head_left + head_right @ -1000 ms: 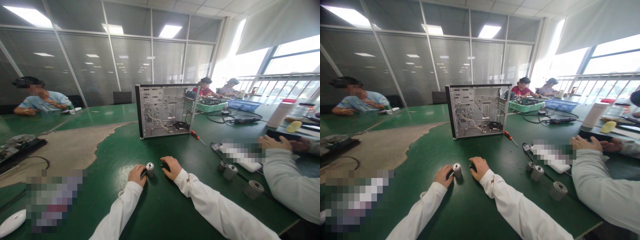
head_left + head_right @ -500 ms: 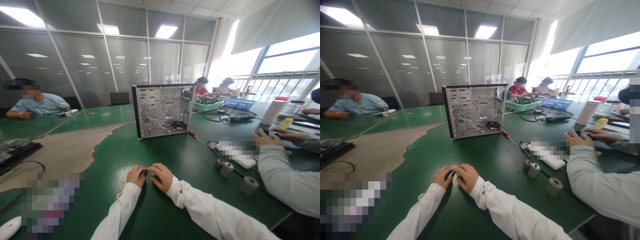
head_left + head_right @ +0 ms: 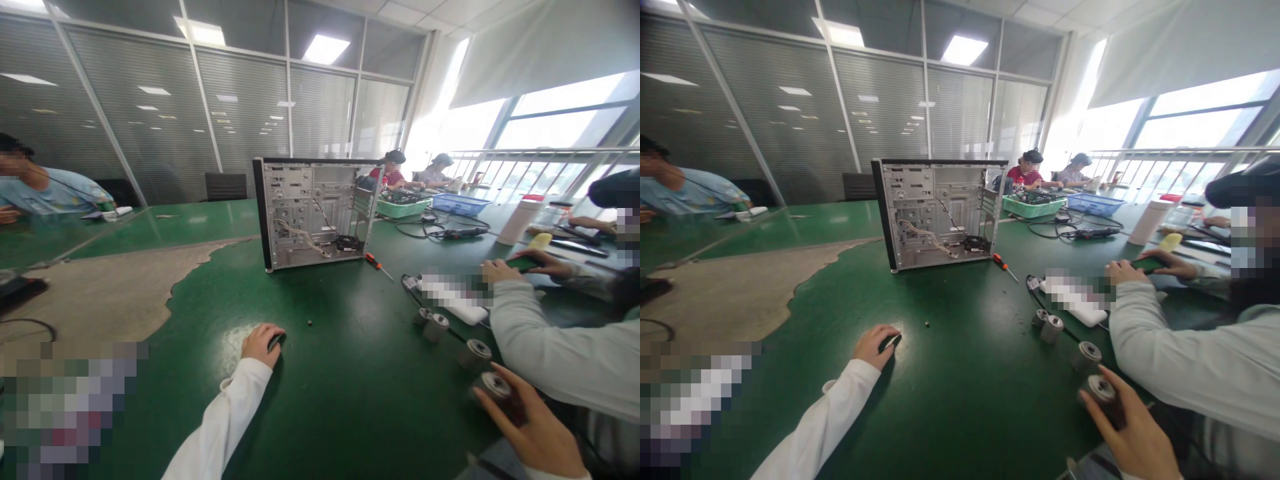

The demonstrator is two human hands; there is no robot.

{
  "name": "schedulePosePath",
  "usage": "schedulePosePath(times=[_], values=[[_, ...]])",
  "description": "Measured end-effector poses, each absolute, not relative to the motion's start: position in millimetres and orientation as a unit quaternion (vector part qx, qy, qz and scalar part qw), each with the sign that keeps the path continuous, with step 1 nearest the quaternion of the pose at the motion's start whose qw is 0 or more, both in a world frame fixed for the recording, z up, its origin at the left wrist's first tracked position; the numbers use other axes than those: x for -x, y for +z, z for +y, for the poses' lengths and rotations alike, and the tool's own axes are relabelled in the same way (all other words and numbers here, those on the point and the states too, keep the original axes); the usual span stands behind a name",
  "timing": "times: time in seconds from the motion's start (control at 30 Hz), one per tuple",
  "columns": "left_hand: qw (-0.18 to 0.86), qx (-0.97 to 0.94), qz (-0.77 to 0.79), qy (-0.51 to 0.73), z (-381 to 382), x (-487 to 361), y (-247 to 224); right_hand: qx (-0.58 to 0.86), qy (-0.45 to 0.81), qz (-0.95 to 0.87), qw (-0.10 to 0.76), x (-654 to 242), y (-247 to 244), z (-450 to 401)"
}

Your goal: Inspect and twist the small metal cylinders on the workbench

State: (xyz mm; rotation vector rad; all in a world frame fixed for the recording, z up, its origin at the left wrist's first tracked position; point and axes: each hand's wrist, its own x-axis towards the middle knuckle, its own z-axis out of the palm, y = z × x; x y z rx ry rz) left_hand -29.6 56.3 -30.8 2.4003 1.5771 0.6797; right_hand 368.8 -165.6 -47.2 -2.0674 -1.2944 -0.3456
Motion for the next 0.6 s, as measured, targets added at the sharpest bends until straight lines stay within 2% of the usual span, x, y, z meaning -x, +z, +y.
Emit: schedulePosePath(times=[0.17, 0.33, 0.47, 0.6], values=[[0.087, -0.809, 0.533, 0.231, 56, 29, -30, 0.759, -0.204, -0.53, 0.318, -386, -54, -164], [0.085, -0.81, 0.533, 0.229, 56, 29, -31, 0.649, -0.315, -0.648, 0.242, -373, -38, -136], [0.083, -0.811, 0.532, 0.228, 56, 30, -30, 0.665, -0.396, -0.605, 0.19, -368, -23, -114], [0.084, -0.807, 0.539, 0.228, 55, 29, -29, 0.705, -0.426, -0.531, 0.2, -359, -14, -101]])
